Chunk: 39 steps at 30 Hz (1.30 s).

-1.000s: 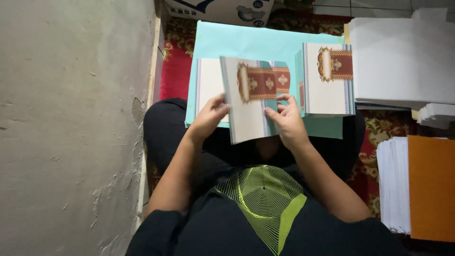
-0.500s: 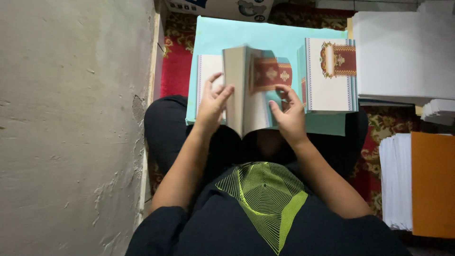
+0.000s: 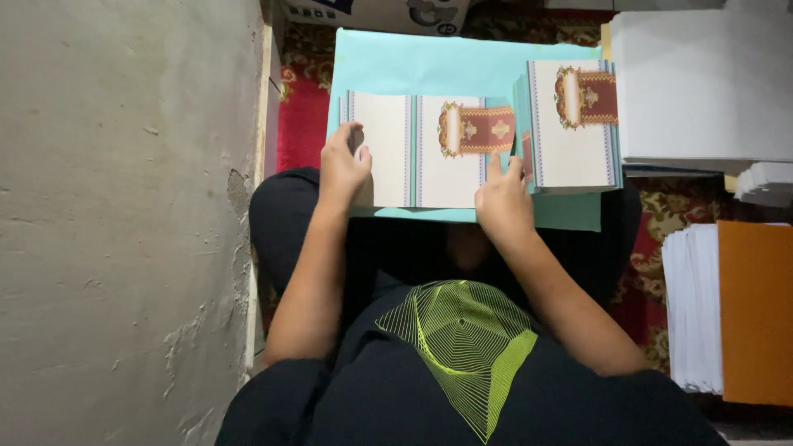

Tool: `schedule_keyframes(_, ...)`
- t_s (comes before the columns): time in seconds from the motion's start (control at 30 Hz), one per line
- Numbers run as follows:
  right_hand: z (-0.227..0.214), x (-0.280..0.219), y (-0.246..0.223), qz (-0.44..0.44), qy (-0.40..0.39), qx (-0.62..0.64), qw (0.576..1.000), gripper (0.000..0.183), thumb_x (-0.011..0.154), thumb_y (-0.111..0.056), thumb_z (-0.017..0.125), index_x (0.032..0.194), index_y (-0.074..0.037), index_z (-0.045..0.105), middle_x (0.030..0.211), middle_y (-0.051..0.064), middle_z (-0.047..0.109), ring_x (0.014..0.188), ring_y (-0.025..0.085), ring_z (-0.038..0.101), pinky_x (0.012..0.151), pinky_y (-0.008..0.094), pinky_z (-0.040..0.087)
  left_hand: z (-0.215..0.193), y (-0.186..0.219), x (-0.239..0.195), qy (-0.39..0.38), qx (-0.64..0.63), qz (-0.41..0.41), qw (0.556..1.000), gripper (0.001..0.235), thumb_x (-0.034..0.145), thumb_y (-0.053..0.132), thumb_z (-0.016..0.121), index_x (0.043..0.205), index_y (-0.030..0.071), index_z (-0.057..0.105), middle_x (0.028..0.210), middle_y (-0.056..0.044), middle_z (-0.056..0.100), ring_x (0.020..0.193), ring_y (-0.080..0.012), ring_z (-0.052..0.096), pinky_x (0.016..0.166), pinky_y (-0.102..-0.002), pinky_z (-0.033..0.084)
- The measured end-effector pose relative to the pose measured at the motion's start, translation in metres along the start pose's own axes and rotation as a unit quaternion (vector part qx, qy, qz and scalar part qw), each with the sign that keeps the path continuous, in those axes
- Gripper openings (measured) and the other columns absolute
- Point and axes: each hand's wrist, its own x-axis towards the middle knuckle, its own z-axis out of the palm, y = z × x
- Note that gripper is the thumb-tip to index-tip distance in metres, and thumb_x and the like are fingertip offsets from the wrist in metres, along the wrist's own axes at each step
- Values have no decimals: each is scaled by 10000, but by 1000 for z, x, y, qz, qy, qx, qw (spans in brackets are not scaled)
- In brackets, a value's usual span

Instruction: The person sits on the floor and repeatedly folds small, decorated booklets in half by hand. They smooth the crease of each folded booklet and place it on a growing stack to their right.

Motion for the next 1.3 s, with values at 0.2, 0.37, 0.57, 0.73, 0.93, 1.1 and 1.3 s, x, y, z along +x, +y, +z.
schedule_keyframes(0.2, 2, -4, -3, -8, 4, -21, 1000, 571, 930, -189, 630, 1437, 49, 519, 1274, 302, 449, 1099, 529, 622, 774, 572, 609, -24, 21, 6, -69, -30, -107, 991, 391, 813, 189, 709, 1198, 239, 667, 1116, -90, 747, 1107, -346, 693, 977, -464, 559)
schedule_keyframes(0.37, -17, -6, -15, 3, -8, -8, 1000, 559, 954, -199, 608, 1463, 15, 523, 1293, 304, 447, 1116, 522, 610, 807, 587, 595, -35, 31, 3, -69, -27, -105, 992, 371, 814, 185, 698, 1180, 239, 671, 1078, -84, 757, 1076, -345, 704, 939, -464, 571)
schedule_keyframes(0.57, -14, -6, -16, -5, -4, -10, 1000, 560, 960, -221, 599, 1463, 15, 527, 1309, 302, 439, 1098, 507, 609, 827, 581, 586, -41, 30, 4, -66, -61, -115, 989, 367, 816, 162, 696, 1180, 203, 690, 1092, -90, 759, 1111, -329, 696, 960, -461, 555)
schedule_keyframes(0.73, -14, -6, -15, -3, -4, -10, 1000, 568, 964, -234, 593, 1468, 19, 523, 1309, 304, 444, 1095, 507, 608, 832, 578, 584, -42, 29, 8, -73, -61, -119, 988, 369, 815, 172, 703, 1184, 189, 699, 1104, -96, 762, 1125, -336, 691, 972, -473, 550)
schedule_keyframes(0.93, -16, -6, -17, -5, -12, -19, 1000, 567, 977, -237, 571, 1478, 20, 509, 1317, 304, 437, 1089, 492, 606, 831, 569, 586, -45, 34, 7, -73, -68, -112, 989, 365, 814, 164, 705, 1179, 180, 700, 1097, -97, 763, 1128, -334, 691, 971, -474, 546)
schedule_keyframes(1.1, -18, -6, -20, 3, -18, -14, 1000, 574, 970, -226, 571, 1481, 25, 500, 1341, 320, 426, 1118, 507, 589, 832, 585, 583, -43, 35, 6, -59, -71, -109, 990, 351, 812, 135, 690, 1163, 149, 700, 1070, -121, 762, 1102, -362, 697, 957, -488, 552)
schedule_keyframes(1.3, -40, -17, -48, -54, -16, -72, 996, 543, 977, -291, 618, 1416, 27, 578, 1584, 358, 243, 1447, 514, 320, 1065, 609, 436, -35, 24, 8, -56, -47, -104, 992, 352, 802, 155, 688, 1154, 162, 696, 1056, -91, 762, 1090, -353, 701, 951, -493, 563)
